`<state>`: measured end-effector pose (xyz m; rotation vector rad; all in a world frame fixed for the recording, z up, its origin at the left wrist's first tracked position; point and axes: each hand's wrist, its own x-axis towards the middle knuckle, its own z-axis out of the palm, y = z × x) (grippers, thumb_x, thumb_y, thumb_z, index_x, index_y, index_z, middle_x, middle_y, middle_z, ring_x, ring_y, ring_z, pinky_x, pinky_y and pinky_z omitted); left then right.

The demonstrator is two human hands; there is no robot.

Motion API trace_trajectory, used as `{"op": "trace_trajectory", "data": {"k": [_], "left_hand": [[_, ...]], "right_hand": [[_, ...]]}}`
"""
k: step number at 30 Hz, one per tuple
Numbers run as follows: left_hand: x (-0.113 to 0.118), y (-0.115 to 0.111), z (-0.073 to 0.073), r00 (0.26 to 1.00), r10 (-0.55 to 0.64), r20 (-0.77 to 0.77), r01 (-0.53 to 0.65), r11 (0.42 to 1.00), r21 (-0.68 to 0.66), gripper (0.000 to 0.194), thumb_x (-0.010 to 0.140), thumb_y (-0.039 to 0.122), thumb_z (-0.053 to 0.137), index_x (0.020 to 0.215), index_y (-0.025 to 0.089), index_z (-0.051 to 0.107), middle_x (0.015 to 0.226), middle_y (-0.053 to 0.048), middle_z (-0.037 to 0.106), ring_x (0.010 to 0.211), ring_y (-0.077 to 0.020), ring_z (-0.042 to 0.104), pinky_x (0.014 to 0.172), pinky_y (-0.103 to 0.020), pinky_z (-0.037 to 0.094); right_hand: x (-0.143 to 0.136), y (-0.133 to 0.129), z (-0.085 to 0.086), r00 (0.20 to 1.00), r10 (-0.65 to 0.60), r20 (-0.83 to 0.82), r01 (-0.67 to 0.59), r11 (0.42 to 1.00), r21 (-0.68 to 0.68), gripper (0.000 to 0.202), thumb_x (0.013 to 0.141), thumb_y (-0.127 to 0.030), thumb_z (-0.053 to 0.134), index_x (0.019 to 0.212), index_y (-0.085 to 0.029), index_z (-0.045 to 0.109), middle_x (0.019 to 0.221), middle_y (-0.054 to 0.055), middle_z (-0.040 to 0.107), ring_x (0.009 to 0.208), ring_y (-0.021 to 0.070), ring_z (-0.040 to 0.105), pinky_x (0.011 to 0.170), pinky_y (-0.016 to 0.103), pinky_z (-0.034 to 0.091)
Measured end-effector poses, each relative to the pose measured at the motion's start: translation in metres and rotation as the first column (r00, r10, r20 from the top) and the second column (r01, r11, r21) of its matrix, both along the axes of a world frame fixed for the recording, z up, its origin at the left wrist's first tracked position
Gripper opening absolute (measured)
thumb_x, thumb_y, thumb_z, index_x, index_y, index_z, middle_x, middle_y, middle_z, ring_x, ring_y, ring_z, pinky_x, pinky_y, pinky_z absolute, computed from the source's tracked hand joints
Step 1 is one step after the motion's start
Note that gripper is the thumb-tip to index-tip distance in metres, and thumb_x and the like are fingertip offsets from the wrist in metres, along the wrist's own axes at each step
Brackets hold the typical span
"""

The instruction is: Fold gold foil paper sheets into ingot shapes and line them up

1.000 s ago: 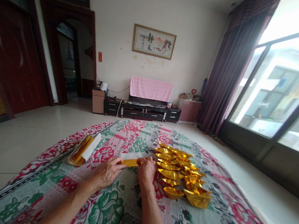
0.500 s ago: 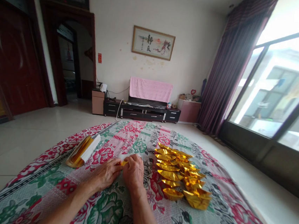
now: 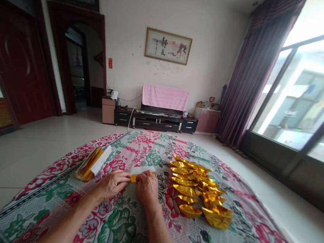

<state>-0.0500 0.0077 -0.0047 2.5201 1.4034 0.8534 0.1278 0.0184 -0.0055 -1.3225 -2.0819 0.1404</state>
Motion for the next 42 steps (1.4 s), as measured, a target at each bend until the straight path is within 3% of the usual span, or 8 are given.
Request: {"op": "trace_trajectory", "data": {"k": [7,23,30,38,42], "left_hand": [[0.003,0.001,0.000,0.994,0.074,0.079,-0.076,0.997,0.011,0.022,0.080,0.019,0.051,0.086,0.024,0.071,0.099,0.001,0.068,0.091,-0.0158,0.055,0.087,-0.031,0.043],[0.001,0.008,0.001,0.991,0.081,0.102,-0.079,0.997,-0.017,0.021,0.073,0.016,0.056,0.086,0.024,0.070,0.096,0.001,0.069,0.090,-0.0166,0.057,0.086,-0.031,0.043],[0.004,0.013,-0.001,0.994,0.080,0.075,-0.082,0.996,0.028,0.022,0.081,0.020,0.049,0.083,0.023,0.070,0.088,-0.002,0.069,0.085,-0.0160,0.057,0.084,-0.030,0.043],[0.012,0.006,0.008,0.997,0.069,0.031,-0.071,0.996,0.046,0.023,0.075,0.013,0.048,0.076,0.020,0.070,0.079,-0.003,0.067,0.080,-0.0163,0.057,0.081,-0.029,0.043],[0.012,0.006,0.009,0.992,0.084,0.092,-0.083,0.997,-0.009,0.035,0.069,0.007,0.046,0.091,0.021,0.069,0.082,-0.002,0.069,0.080,-0.0162,0.058,0.080,-0.028,0.044]], "right_hand": [[0.000,-0.002,0.005,0.999,0.028,0.032,-0.027,1.000,-0.015,0.019,0.071,-0.016,0.054,0.081,-0.024,0.068,0.086,0.002,0.058,0.083,0.0142,0.053,0.077,0.023,0.036],[0.001,0.000,0.002,0.997,0.032,0.072,-0.032,0.999,0.001,0.023,0.087,-0.028,0.045,0.086,-0.024,0.067,0.090,0.003,0.058,0.085,0.0137,0.053,0.078,0.024,0.035],[-0.004,-0.005,0.005,0.998,0.013,0.069,-0.013,1.000,0.010,0.013,0.076,-0.024,0.058,0.086,-0.024,0.065,0.090,0.002,0.058,0.087,0.0157,0.052,0.078,0.025,0.034],[-0.003,-0.008,0.010,0.997,0.028,0.070,-0.029,0.999,0.013,0.013,0.078,-0.023,0.054,0.077,-0.024,0.066,0.083,0.001,0.059,0.084,0.0144,0.052,0.075,0.024,0.033],[0.003,-0.005,0.010,0.995,0.095,0.044,-0.095,0.995,0.013,0.016,0.077,-0.017,0.052,0.074,-0.023,0.066,0.078,0.000,0.059,0.078,0.0129,0.053,0.074,0.023,0.035]]}}
